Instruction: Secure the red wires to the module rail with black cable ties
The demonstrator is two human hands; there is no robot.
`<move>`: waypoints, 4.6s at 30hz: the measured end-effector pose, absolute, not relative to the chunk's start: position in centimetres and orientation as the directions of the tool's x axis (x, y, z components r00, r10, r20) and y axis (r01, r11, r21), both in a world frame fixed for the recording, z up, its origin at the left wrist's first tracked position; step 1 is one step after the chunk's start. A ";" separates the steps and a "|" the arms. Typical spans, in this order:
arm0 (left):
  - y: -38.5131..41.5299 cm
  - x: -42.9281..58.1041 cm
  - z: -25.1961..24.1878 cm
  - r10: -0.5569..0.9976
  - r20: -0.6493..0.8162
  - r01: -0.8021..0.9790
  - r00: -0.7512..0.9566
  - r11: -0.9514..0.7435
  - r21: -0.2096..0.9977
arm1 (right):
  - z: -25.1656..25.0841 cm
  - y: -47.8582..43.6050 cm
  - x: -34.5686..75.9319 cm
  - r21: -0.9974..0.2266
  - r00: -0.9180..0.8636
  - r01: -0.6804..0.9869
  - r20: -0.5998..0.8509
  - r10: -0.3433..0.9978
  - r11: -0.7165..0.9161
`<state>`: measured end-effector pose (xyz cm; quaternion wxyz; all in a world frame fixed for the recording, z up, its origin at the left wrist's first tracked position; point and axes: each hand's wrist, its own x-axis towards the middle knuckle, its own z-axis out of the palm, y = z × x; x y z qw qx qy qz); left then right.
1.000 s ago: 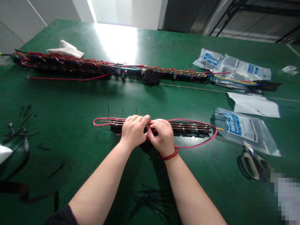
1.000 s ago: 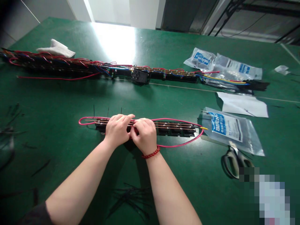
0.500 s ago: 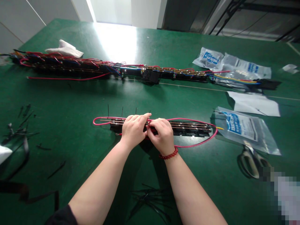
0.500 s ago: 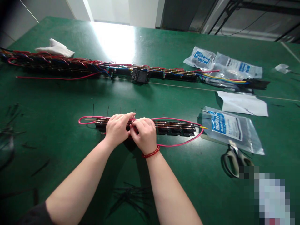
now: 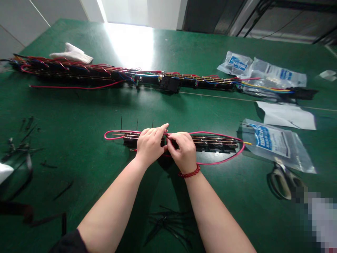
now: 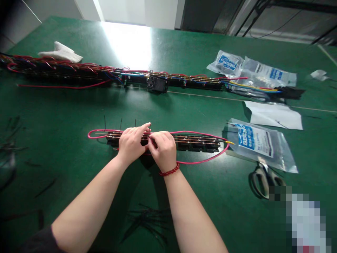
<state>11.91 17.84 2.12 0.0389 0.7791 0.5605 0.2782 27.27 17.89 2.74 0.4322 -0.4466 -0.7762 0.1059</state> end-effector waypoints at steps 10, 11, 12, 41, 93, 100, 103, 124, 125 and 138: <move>17.8 12.0 2.3 0.875 0.427 0.859 0.227 -0.387 0.335 | 2.7 17.9 27.3 -0.569 -0.186 0.590 0.596 0.782 0.574; 17.8 11.9 2.3 0.872 0.431 0.858 0.231 -0.392 0.333 | 2.7 17.9 27.3 -0.575 -0.178 0.587 0.595 0.784 0.570; 17.8 11.9 2.4 0.869 0.435 0.855 0.235 -0.397 0.333 | 2.7 17.9 27.3 -0.582 -0.170 0.583 0.595 0.785 0.567; 17.7 12.0 2.9 0.860 0.444 0.852 0.251 -0.415 0.321 | 2.5 17.6 27.2 -0.657 -0.083 0.580 0.541 0.837 0.481; 17.8 11.9 3.0 0.885 0.395 0.856 0.248 -0.390 0.338 | 2.7 17.6 27.2 -0.658 -0.091 0.572 0.543 0.835 0.490; 17.8 12.0 3.1 0.881 0.398 0.855 0.255 -0.398 0.333 | 2.7 17.6 27.1 -0.637 -0.094 0.589 0.558 0.825 0.498; 17.8 12.0 3.1 0.881 0.400 0.856 0.254 -0.397 0.332 | 2.7 17.6 27.1 -0.638 -0.091 0.585 0.562 0.822 0.501; 17.7 11.9 3.2 0.883 0.383 0.858 0.272 -0.403 0.318 | 2.6 17.7 27.2 -0.633 -0.095 0.582 0.570 0.816 0.511; 17.7 11.9 3.1 0.880 0.387 0.857 0.274 -0.406 0.316 | 2.6 17.7 27.2 -0.635 -0.095 0.581 0.568 0.818 0.509; 17.7 11.9 3.0 0.872 0.408 0.853 0.271 -0.414 0.319 | 2.5 17.7 27.2 -0.624 -0.103 0.596 0.565 0.819 0.505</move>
